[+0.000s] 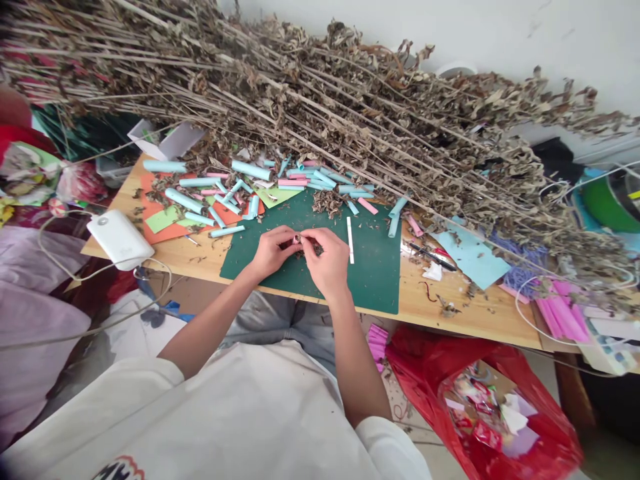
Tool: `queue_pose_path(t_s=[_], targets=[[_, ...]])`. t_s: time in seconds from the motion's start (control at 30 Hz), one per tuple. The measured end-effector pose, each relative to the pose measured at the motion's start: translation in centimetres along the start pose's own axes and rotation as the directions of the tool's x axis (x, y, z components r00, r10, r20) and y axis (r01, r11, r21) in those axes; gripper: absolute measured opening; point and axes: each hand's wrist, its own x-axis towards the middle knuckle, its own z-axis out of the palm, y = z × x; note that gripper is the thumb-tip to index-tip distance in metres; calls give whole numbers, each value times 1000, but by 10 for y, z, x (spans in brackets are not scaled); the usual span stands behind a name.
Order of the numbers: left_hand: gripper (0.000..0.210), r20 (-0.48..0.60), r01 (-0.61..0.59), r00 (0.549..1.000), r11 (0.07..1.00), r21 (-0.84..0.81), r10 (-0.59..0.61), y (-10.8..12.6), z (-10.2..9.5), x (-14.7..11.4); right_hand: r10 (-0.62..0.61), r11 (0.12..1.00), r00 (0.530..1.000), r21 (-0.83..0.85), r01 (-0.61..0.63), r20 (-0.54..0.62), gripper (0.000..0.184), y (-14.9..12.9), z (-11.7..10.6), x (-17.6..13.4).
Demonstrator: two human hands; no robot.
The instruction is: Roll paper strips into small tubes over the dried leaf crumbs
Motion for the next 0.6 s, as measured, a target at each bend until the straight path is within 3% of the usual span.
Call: queue_pose_path(t_s=[0.2, 0.43, 0.6], targets=[[27, 11, 3, 1000, 1000, 12, -3, 3, -2, 1, -109, 983, 988, -135, 124, 110, 20, 5, 3, -2], [28, 11, 4, 1000, 1000, -12, -4, 2, 0, 0, -18, 998, 998, -66, 22, 57, 14, 7, 2, -1], [27, 13, -4, 1000, 1000, -5, 4, 2, -1, 0, -125, 983, 982, -116, 141, 139, 13, 7, 1, 4]])
